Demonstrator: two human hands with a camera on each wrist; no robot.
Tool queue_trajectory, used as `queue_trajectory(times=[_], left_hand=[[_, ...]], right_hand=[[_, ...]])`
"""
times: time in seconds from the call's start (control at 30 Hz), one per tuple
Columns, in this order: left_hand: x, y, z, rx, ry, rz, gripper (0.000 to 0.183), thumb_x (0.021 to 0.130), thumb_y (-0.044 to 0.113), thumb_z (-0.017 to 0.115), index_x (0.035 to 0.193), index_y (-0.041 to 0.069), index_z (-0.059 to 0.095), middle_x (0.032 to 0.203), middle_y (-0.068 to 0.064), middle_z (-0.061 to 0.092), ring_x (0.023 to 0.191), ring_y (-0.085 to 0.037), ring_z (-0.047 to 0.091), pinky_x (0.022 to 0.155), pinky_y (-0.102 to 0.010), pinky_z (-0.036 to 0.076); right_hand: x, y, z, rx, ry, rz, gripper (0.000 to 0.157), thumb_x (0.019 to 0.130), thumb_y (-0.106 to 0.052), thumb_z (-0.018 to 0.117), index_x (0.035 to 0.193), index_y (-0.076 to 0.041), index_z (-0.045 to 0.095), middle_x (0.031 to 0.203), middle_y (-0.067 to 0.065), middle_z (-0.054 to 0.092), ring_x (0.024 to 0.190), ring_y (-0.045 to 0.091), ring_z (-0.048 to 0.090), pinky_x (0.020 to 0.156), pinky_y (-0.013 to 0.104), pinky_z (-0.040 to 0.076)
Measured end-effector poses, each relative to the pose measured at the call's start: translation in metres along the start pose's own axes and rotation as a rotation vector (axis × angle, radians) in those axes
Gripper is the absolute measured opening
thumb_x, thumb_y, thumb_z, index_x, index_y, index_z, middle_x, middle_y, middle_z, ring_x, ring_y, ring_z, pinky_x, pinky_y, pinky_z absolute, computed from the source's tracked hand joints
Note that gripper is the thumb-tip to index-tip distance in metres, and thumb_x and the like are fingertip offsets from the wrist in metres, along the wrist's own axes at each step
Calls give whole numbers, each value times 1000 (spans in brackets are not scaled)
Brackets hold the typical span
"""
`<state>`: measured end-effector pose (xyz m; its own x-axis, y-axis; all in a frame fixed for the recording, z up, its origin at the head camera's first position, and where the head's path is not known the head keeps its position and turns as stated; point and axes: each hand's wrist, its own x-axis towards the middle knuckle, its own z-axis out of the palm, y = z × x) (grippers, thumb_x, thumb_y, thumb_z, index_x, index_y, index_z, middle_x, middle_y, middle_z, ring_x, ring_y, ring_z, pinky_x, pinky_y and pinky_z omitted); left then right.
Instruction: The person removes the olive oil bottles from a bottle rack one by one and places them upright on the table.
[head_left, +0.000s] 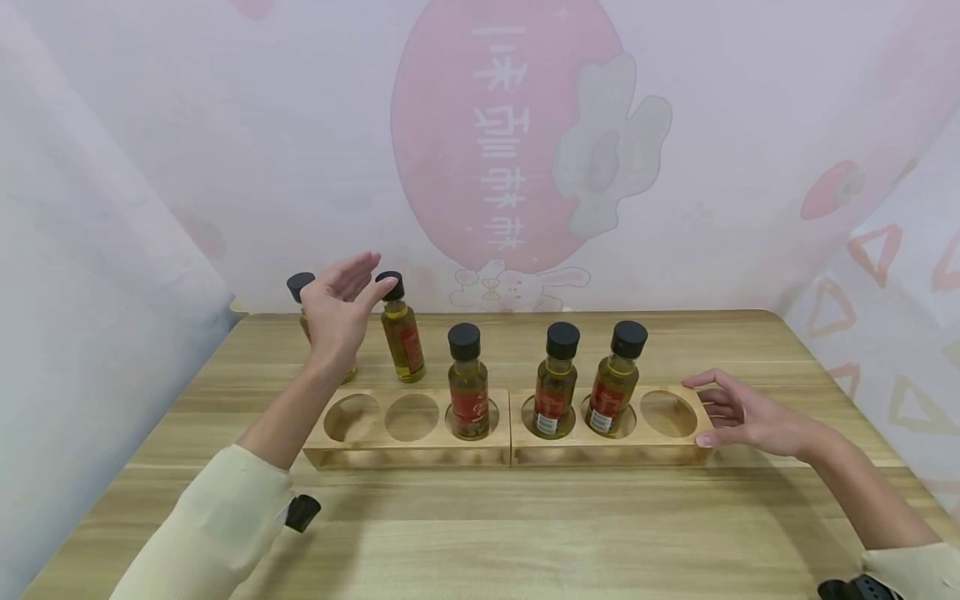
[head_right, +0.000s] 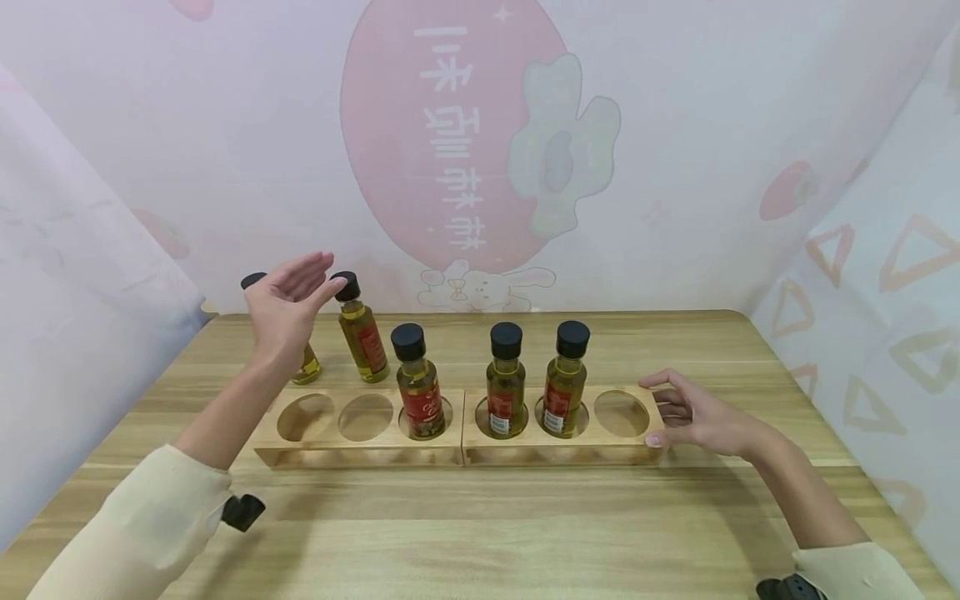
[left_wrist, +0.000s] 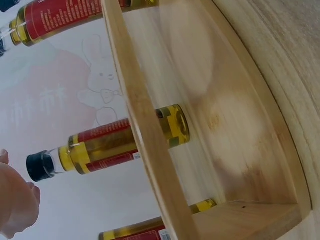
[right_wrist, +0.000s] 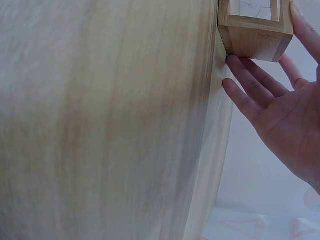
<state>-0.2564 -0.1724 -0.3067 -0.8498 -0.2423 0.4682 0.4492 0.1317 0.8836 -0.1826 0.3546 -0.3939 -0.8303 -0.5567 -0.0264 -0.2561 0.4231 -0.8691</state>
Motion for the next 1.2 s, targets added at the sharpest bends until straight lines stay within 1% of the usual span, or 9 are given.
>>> queue_trajectory(times=[0.13, 0.27, 0.43, 0.6, 0.7, 0.8, 0.97, 1.07, 1.2], left_hand=[[-4, 7, 3, -14, 0, 37, 42, 90, 1, 81, 129, -6, 68, 130, -19, 70, 123, -25, 67, 109, -30, 51], [-11, 14, 7, -54, -14, 80, 37, 90, -5, 78, 126, -7, 69, 125, -19, 72, 115, -18, 71, 105, -30, 54], [-21, 20, 13, -97, -73, 97, 34, 90, -10, 75, 124, -11, 69, 123, -20, 73, 110, -14, 72, 99, -29, 57], [-32, 24, 18, -65, -150, 69, 34, 93, -6, 74, 126, -8, 68, 125, -19, 72, 113, -13, 71, 99, -26, 57], [-37, 26, 21, -58, -190, 56, 34, 94, -3, 74, 127, -7, 67, 126, -19, 71, 114, -13, 70, 101, -27, 56], [-41, 27, 24, -41, -224, 60, 32, 95, -1, 73, 126, -6, 68, 126, -19, 72, 113, -13, 71, 102, -28, 55], [-45, 28, 27, -28, -285, 59, 28, 96, 0, 73, 123, -6, 70, 122, -20, 73, 107, -12, 73, 99, -27, 57], [-48, 29, 28, -6, -334, 24, 28, 97, 4, 74, 123, -4, 71, 122, -19, 74, 106, -10, 73, 97, -26, 58], [-50, 31, 27, 27, -382, -34, 29, 98, 9, 74, 125, -1, 71, 124, -14, 74, 109, -10, 72, 99, -25, 56]], right_hand=[[-1, 0, 0, -9, 12, 2, 68, 92, -2, 76, 146, 4, 34, 142, 41, 48, 124, 12, 60, 96, 18, 52], [-1, 0, 0, -18, 16, 0, 68, 92, -1, 76, 146, 4, 34, 142, 42, 49, 126, 26, 61, 96, 18, 52], [0, -1, 0, -12, 9, -1, 68, 92, -1, 75, 145, 5, 33, 142, 43, 48, 127, 41, 59, 96, 19, 52], [0, -2, 0, 1, 0, 0, 69, 93, -1, 75, 145, 6, 32, 142, 44, 46, 128, 57, 53, 96, 19, 52], [0, -2, 1, 7, -2, 3, 69, 93, -1, 75, 146, 7, 31, 143, 45, 45, 128, 62, 49, 96, 18, 52], [1, -2, 1, 3, 1, 5, 70, 93, -1, 75, 146, 7, 31, 143, 46, 44, 129, 64, 48, 96, 17, 51], [1, -2, 1, -7, 6, 1, 70, 92, -1, 75, 146, 7, 32, 143, 45, 44, 129, 63, 47, 96, 17, 50], [1, -2, 1, -19, 10, -4, 70, 92, -1, 76, 146, 7, 33, 144, 45, 43, 130, 64, 46, 96, 16, 50], [1, -2, 0, -28, 11, -4, 70, 92, -1, 76, 146, 6, 33, 145, 46, 42, 130, 66, 45, 96, 16, 50]])
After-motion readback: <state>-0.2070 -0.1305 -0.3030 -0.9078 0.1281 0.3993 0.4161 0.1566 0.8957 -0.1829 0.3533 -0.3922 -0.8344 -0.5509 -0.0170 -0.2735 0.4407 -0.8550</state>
